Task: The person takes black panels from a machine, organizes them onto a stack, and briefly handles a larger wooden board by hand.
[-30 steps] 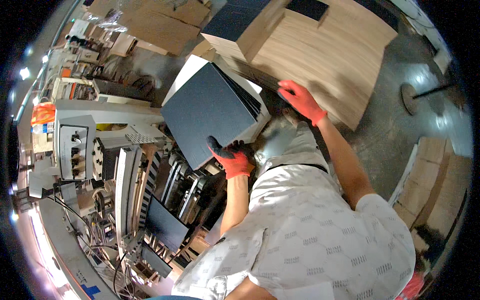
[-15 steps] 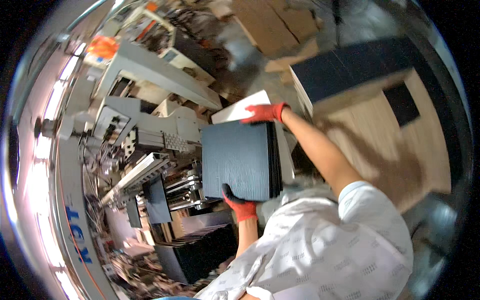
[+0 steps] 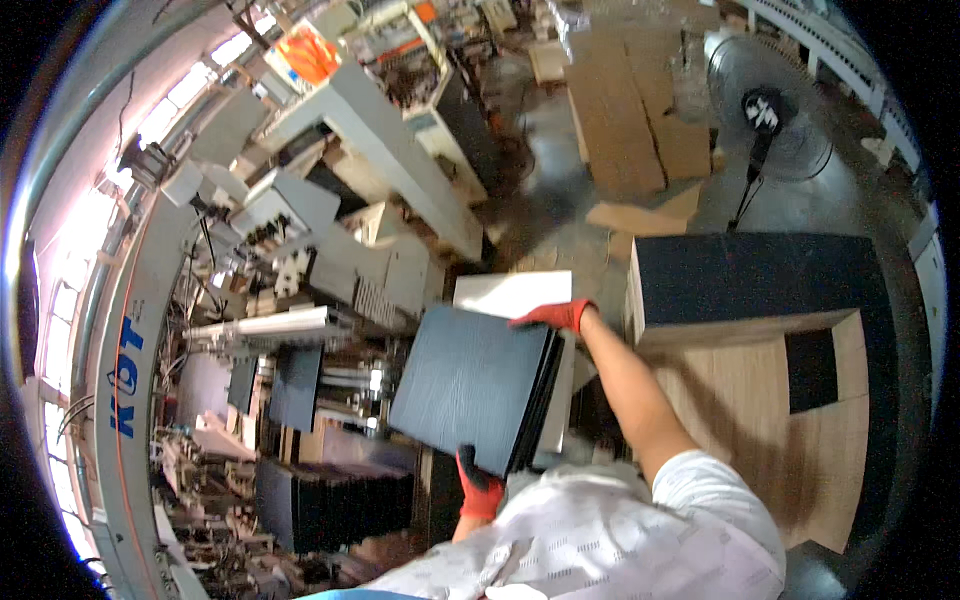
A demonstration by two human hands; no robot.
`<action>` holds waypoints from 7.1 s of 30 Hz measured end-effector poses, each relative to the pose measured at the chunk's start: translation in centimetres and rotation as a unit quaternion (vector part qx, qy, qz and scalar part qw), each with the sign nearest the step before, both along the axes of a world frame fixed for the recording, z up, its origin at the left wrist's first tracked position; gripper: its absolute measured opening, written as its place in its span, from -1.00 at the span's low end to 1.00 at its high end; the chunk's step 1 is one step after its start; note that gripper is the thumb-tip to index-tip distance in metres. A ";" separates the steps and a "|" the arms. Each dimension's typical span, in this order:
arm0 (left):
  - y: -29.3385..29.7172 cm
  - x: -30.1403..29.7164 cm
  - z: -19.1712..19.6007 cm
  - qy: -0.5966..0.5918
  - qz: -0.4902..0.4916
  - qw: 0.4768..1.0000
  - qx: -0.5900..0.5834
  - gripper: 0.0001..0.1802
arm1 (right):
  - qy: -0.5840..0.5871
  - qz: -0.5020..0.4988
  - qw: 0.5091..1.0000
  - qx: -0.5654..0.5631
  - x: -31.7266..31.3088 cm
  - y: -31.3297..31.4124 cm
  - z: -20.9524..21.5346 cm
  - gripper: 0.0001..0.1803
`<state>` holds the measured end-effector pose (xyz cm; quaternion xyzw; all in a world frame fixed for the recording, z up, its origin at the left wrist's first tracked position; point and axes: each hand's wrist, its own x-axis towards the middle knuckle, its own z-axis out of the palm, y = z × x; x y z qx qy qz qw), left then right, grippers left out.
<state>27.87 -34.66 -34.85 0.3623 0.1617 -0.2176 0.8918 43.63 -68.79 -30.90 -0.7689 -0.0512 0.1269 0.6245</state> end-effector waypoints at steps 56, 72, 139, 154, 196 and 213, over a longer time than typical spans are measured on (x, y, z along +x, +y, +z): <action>2.5 5.7 14.1 -0.569 0.040 0.700 0.430 0.42 | -0.211 -0.105 0.925 0.297 4.5 -1.3 -2.1 -0.34; 5.9 9.3 11.5 -0.512 -0.069 0.825 0.231 0.42 | -0.195 -0.187 0.861 0.431 -9.1 6.3 2.2 -0.41; 4.8 9.3 1.6 -0.304 0.059 0.940 0.140 -0.46 | -0.260 -0.159 0.911 0.278 -5.0 1.1 -20.2 -0.45; 6.5 9.3 8.6 -0.502 -0.018 0.831 0.237 0.10 | -0.395 -0.181 0.899 0.051 -7.1 3.5 -16.4 -0.46; 6.2 18.4 8.6 -0.579 -0.136 0.733 0.330 0.55 | -0.332 -0.175 0.785 -0.492 -0.6 13.3 13.7 -0.50; 5.3 19.8 7.1 -0.581 -0.102 0.732 0.342 0.57 | -0.338 -0.204 0.778 -0.488 0.6 12.0 13.4 -0.52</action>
